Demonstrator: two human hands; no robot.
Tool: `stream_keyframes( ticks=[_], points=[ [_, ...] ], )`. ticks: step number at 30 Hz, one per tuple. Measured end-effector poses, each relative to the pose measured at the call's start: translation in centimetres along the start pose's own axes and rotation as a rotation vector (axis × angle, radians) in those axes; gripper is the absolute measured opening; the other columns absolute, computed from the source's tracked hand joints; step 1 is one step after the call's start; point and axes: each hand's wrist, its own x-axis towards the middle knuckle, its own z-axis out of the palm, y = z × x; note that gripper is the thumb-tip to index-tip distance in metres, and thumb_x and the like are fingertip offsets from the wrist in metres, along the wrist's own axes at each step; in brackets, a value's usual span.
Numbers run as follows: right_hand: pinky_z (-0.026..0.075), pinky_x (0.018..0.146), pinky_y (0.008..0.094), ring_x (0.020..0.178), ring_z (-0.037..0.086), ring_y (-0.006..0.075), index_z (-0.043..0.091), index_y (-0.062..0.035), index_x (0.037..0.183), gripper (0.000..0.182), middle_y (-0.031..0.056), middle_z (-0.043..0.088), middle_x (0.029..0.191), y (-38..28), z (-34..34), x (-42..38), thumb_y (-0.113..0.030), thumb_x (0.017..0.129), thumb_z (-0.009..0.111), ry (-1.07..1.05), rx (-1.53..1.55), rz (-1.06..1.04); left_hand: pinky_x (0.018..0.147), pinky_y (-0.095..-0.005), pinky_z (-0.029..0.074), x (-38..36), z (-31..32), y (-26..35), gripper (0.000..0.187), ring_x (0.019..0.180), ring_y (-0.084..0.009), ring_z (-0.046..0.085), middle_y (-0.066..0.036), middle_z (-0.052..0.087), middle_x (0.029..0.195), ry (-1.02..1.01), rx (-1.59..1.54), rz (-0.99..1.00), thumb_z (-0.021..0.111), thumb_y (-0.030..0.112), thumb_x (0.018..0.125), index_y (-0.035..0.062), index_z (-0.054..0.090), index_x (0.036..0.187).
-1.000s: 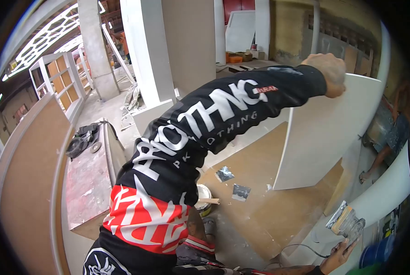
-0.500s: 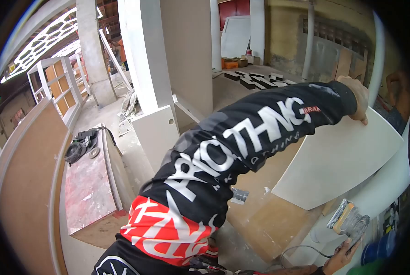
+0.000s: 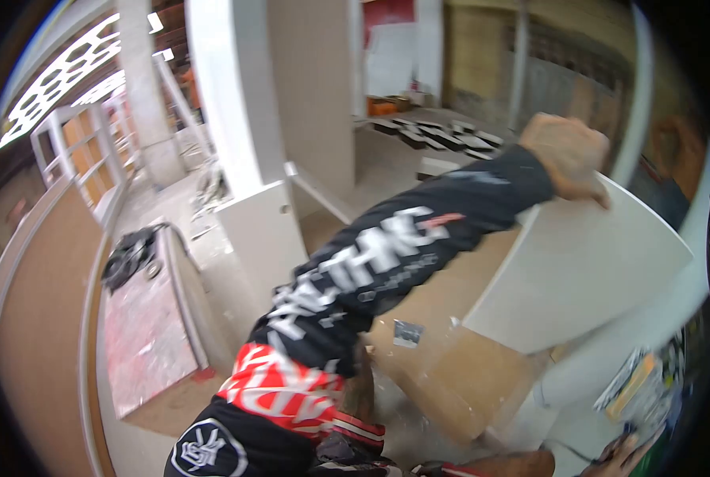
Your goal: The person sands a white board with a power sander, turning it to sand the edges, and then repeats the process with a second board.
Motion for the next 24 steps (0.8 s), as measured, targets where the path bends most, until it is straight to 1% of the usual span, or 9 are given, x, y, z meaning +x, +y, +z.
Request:
stream_keyframes(
  ticks=[1,2,5,8,12,16,18,20,24],
  points=[
    [0.055,0.081,0.0279,0.107,0.068,0.0268,0.037,0.0010,0.156,0.081,0.0241,0.064,0.131,-1.2,-1.5,1.0,-0.026,0.092,0.079,-0.021,-0.078,0.061,0.082,-0.0453,0.057,-0.8,0.9,0.2,0.074,0.093,-0.0367,0.073,-0.019,0.072,0.113,0.142,-0.108,-0.019,0.085,0.055,0.072,0.0034,0.065,0.120],
    [0.034,0.062,0.0194,0.073,0.045,0.0030,0.041,-0.0120,0.158,0.063,-0.0021,0.057,0.089,-1.9,-2.2,1.2,-0.024,0.101,0.066,0.244,-0.106,0.281,0.079,-0.0440,0.058,-1.4,2.8,0.1,0.077,0.088,-0.0362,0.073,-0.018,0.072,0.109,0.278,-0.235,-0.037,0.089,0.057,0.067,0.0030,0.065,0.116],
    [0.035,0.062,0.0193,0.075,0.046,0.0043,0.044,-0.0097,0.157,0.058,0.0062,0.061,0.119,-6.9,-3.6,4.7,-0.022,0.103,0.062,0.121,-0.231,0.049,0.080,-0.0395,0.058,-2.8,5.7,3.0,0.073,0.081,-0.0321,0.071,-0.013,0.068,0.095,0.847,-0.419,0.083,0.096,0.042,0.065,0.0028,0.059,0.115],
    [0.026,0.054,0.0182,0.064,0.035,0.0006,0.043,-0.0088,0.157,0.058,-0.0066,0.049,0.080,-9.4,-1.9,9.0,-0.020,0.103,0.060,0.127,-0.279,-0.116,0.078,-0.0364,0.059,-2.5,8.7,4.8,0.067,0.082,-0.0238,0.070,-0.009,0.067,0.096,1.106,-0.530,0.114,0.096,0.020,0.071,0.0010,0.052,0.118],
    [0.028,0.056,0.0188,0.067,0.038,0.0016,0.049,-0.0112,0.154,0.058,-0.0042,0.056,0.087,-14.8,0.9,12.5,-0.028,0.101,0.065,0.047,-0.514,-0.171,0.074,-0.0309,0.059,-4.7,9.8,6.1,0.057,0.084,-0.0175,0.068,-0.008,0.067,0.098,0.866,-1.259,0.090,0.093,0.013,0.076,-0.0006,0.053,0.113],
    [0.029,0.055,0.0189,0.064,0.040,0.0017,0.061,-0.0151,0.145,0.053,-0.0039,0.063,0.087,-17.1,1.0,16.2,-0.032,0.096,0.071,-0.032,-0.660,-0.197,0.071,-0.0313,0.058,-6.1,8.7,6.5,0.060,0.082,-0.0169,0.070,-0.013,0.070,0.092,0.867,-1.008,-0.041,0.098,0.022,0.070,-0.0005,0.056,0.107],
    [0.043,0.069,0.0194,0.079,0.055,0.0059,0.062,-0.0125,0.144,0.053,0.0037,0.071,0.104,-17.2,1.4,16.9,-0.030,0.095,0.073,-0.102,-0.576,-0.232,0.071,-0.0314,0.058,-6.6,8.4,6.9,0.059,0.082,-0.0172,0.070,-0.012,0.070,0.091,0.871,-0.953,-0.080,0.098,0.022,0.070,-0.0004,0.056,0.105],
    [0.045,0.102,0.0287,0.108,0.063,0.0168,0.061,-0.0079,0.144,0.053,0.0126,0.070,0.123,-16.6,0.9,17.8,-0.026,0.095,0.072,-0.173,-0.528,-0.229,0.071,-0.0316,0.058,-6.9,8.5,7.1,0.059,0.081,-0.0171,0.070,-0.012,0.070,0.090,0.877,-0.993,-0.100,0.098,0.023,0.070,-0.0002,0.056,0.105],
    [0.046,0.101,0.0290,0.106,0.063,0.0168,0.062,-0.0065,0.142,0.051,0.0135,0.071,0.122,-17.2,1.2,17.7,-0.023,0.094,0.071,-0.201,-0.605,-0.205,0.071,-0.0318,0.058,-7.4,8.6,7.3,0.059,0.080,-0.0173,0.070,-0.012,0.069,0.089,0.876,-1.007,-0.110,0.098,0.024,0.070,0.0000,0.056,0.105]
  ],
)
